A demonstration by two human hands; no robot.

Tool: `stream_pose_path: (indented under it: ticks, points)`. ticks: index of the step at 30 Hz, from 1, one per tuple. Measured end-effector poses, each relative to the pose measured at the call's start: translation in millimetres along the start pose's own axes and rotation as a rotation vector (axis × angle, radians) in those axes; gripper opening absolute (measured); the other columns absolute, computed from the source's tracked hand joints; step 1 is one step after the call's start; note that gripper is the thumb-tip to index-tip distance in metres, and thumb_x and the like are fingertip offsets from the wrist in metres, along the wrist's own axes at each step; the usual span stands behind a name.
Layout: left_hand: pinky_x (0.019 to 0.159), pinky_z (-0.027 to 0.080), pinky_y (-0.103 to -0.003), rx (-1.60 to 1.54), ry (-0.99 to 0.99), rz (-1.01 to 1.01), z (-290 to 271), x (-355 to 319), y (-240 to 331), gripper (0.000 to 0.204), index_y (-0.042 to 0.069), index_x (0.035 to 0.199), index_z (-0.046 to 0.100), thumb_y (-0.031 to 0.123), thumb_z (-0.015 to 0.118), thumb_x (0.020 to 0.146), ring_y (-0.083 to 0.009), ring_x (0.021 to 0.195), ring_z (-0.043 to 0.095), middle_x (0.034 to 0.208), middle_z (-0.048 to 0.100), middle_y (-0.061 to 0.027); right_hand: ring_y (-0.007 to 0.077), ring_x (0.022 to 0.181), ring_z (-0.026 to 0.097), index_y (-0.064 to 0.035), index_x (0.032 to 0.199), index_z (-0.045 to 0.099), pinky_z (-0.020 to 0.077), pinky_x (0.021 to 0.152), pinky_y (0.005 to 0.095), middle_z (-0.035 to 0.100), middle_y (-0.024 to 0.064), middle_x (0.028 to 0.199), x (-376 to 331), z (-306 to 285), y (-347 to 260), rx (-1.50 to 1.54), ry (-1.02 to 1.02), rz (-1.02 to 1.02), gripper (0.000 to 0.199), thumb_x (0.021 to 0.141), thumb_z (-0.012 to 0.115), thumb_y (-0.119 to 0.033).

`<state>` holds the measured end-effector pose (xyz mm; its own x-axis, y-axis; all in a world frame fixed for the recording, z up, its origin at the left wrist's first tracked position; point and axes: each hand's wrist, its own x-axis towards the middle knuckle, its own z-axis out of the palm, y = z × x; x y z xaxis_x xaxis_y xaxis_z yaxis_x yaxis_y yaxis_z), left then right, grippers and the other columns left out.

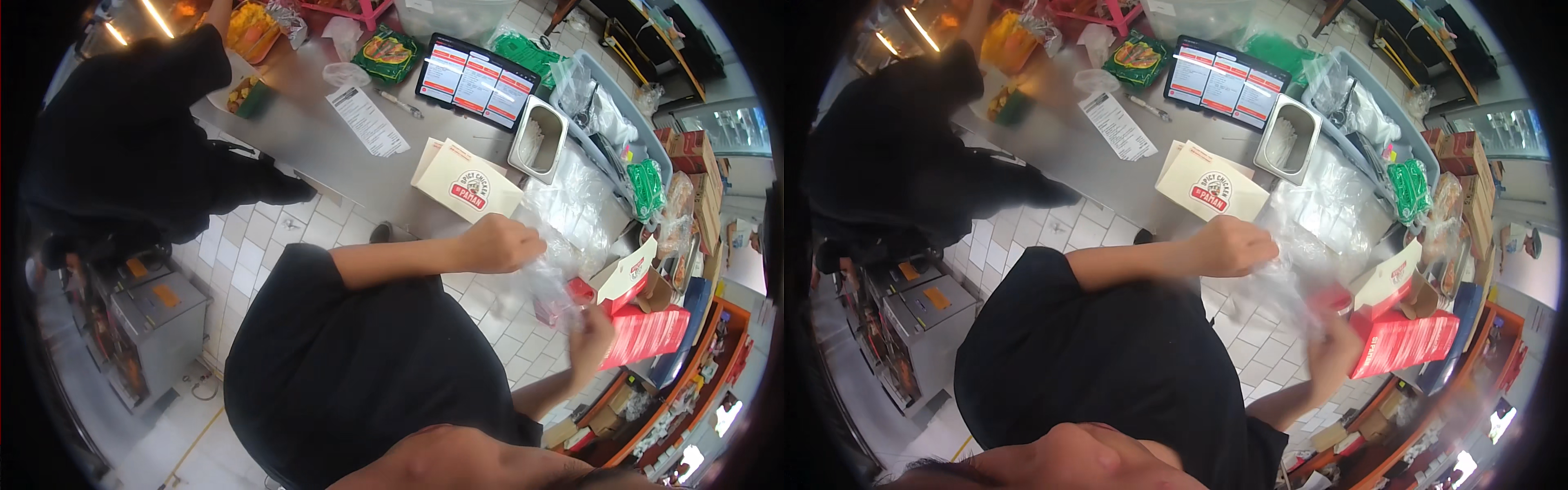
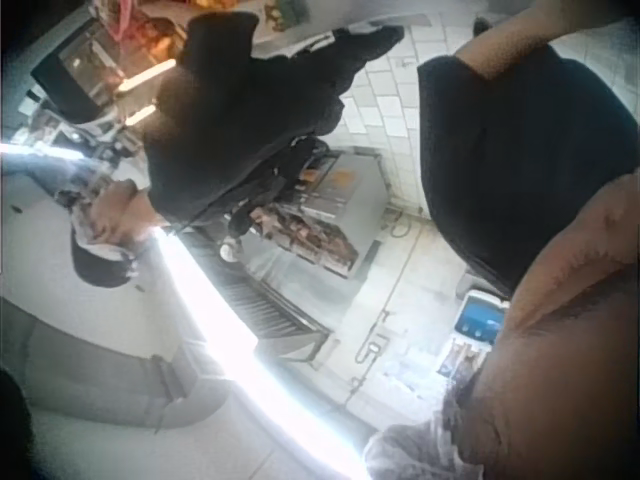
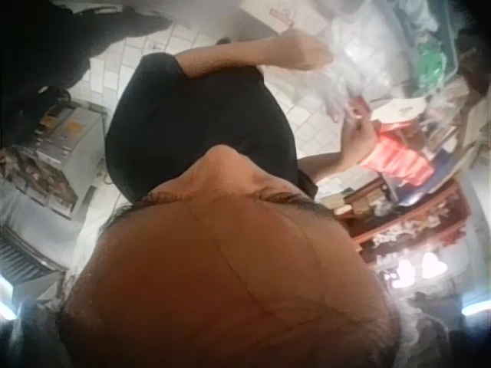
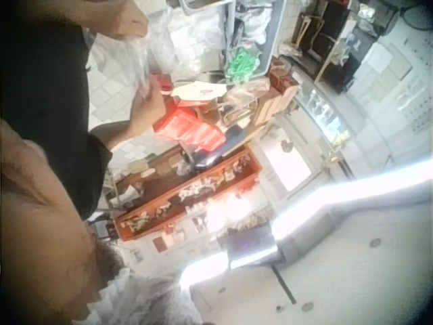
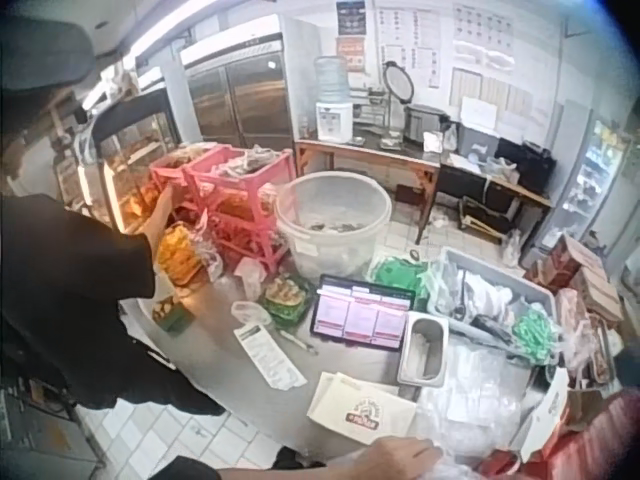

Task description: The person packs food containers into a red bag, ties it, attaches a receipt, and hands it through the service window. Next, the person writes on an order receipt with a pen, closes food into boxes, and packs the boxes into a clear plastic bag.

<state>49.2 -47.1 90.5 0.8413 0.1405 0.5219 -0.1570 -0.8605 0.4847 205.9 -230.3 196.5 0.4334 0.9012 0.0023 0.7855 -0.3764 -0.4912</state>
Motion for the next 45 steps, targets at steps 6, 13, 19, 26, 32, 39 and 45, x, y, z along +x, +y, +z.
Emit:
stream_pose_path:
  ticks: [6,13,19,26,32,39,45]
  points:
    - [0.067,0.045,-0.041,-0.642,0.169,-0.505,-21.1,-11.3,24.7,0.041,0.003,0.114,0.045,0.002,0.055,0.074,-0.0346,0.076,0.057,0.086,0.055,-0.0132,0.0177,0.073,0.058,-0.0015,0.102,0.063,0.0445,0.063,0.0279,0.065,0.0130,0.090,-18.2,10.6,-98.5,-0.654,1.023,-0.399,0.028,0.075,0.061,0.002]
    - [0.083,0.044,-0.039,-0.900,0.333,-1.038,-47.2,-137.7,-7.0,0.039,-0.004,0.119,0.045,0.007,0.053,0.082,-0.0283,0.099,0.055,0.104,0.056,-0.0183,0.0351,0.120,0.044,-0.0011,0.134,0.039,0.0364,0.099,0.0398,0.049,0.0207,0.128,-39.6,156.8,-45.7,-0.559,-0.335,0.202,0.099,0.053,0.082,-0.038]
    - [0.080,0.046,-0.043,-0.134,0.144,-0.169,-68.4,-141.7,-2.7,0.032,0.001,0.101,0.055,0.003,0.059,0.069,-0.0351,0.093,0.056,0.093,0.057,-0.0204,0.0426,0.132,0.024,-0.0183,0.145,0.016,0.0236,0.105,0.0545,0.031,0.0202,0.142,-62.0,269.1,-38.7,-0.599,-0.516,0.243,0.112,0.056,0.083,-0.030]
    - [0.103,0.031,-0.044,0.215,-0.692,-0.524,-11.3,-178.3,-75.8,0.046,0.018,0.126,0.050,0.013,0.057,0.081,-0.0413,0.123,0.038,0.132,0.046,-0.0187,0.0350,0.129,0.032,-0.0202,0.141,0.025,0.0276,0.103,0.0516,0.037,0.0193,0.136,27.7,213.1,-22.7,-0.410,-0.553,0.585,0.118,0.045,0.084,-0.052]
    - [0.109,0.017,-0.045,0.384,-0.917,-0.806,-0.2,-146.5,-106.5,0.071,0.022,0.136,0.038,0.035,0.069,0.073,-0.0325,0.136,0.019,0.146,0.025,-0.0125,0.0302,0.129,0.032,-0.0177,0.138,0.034,0.0338,0.100,0.0435,0.033,0.0142,0.139,76.5,274.9,46.8,-0.182,-0.432,0.144,0.096,0.057,0.077,-0.043]
    - [0.110,0.017,-0.048,0.443,-1.015,-0.748,-5.2,-156.2,-169.3,0.091,0.016,0.138,0.035,0.035,0.072,0.057,-0.0376,0.135,0.018,0.144,0.025,-0.0215,0.0303,0.128,0.031,-0.0113,0.138,0.034,0.0292,0.103,0.0459,0.035,0.0107,0.139,147.2,261.5,-6.6,-0.548,-0.582,0.025,0.086,0.068,0.069,-0.047]
    - [0.108,0.018,-0.050,0.633,-1.027,-0.727,4.8,-137.7,-164.5,0.088,0.012,0.134,0.041,0.037,0.078,0.058,-0.0414,0.131,0.026,0.138,0.035,-0.0245,0.0372,0.074,0.063,0.0017,0.086,0.063,0.0514,0.067,0.0420,0.065,0.0181,0.086,76.2,321.5,16.9,-0.255,-0.798,-0.487,0.017,0.078,0.050,-0.007]
